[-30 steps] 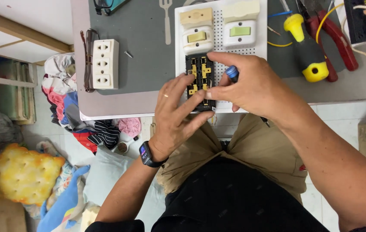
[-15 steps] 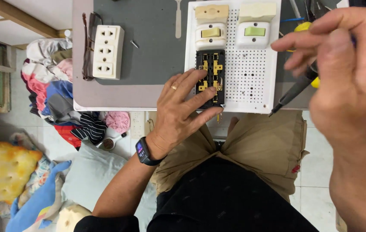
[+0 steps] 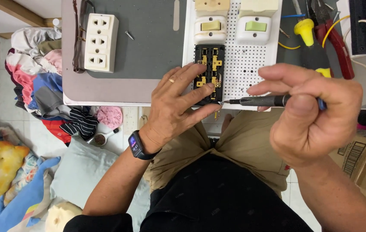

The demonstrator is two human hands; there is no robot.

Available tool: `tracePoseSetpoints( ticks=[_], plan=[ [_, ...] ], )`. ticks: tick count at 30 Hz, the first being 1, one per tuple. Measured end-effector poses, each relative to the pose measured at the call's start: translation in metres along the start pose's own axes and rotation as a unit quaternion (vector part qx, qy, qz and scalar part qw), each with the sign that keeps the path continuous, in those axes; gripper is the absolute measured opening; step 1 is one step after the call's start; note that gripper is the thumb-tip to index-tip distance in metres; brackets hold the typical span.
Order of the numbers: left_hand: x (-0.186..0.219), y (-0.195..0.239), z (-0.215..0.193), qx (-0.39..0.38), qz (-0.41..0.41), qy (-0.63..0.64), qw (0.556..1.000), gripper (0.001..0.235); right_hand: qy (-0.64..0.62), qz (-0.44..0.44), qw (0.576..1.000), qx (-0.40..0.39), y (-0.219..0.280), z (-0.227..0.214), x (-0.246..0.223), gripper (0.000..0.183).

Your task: The person is sitting on the floor and repairing an electrical switch mechanism. They use a screwdriver to tighten screws on the internal components of the switch, which is placed on a white perforated board. The person also handles a white power strip and various tools on the table.

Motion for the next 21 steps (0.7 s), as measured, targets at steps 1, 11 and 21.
tracePoseSetpoints(
  ticks=[1,11,21],
  plan=[
    [0.0,0.0,0.0,0.001,0.0,-0.001,1.0,0.036,0.0,-0.001,1.0,0.0,0.001,0.001,-0.001,0.05],
    [0.001,0.0,0.001,0.017,0.004,0.01,1.0,0.034,0.034,-0.017,0.999,-0.012,0.004,0.002,-0.005,0.052],
    [0.002,-0.001,0.0,0.022,-0.004,0.026,0.999,0.033,0.027,-0.05,0.997,-0.058,0.012,0.005,-0.003,0.043]
  ],
)
Point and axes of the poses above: each hand's wrist, its own y-axis away from the middle knuckle, its own z-axis out of the palm, x = y × z, the point moved 3 cm from there along -y, towards the middle knuckle, and after that the axes turned 3 degrees about x, right-handed, at the moved point
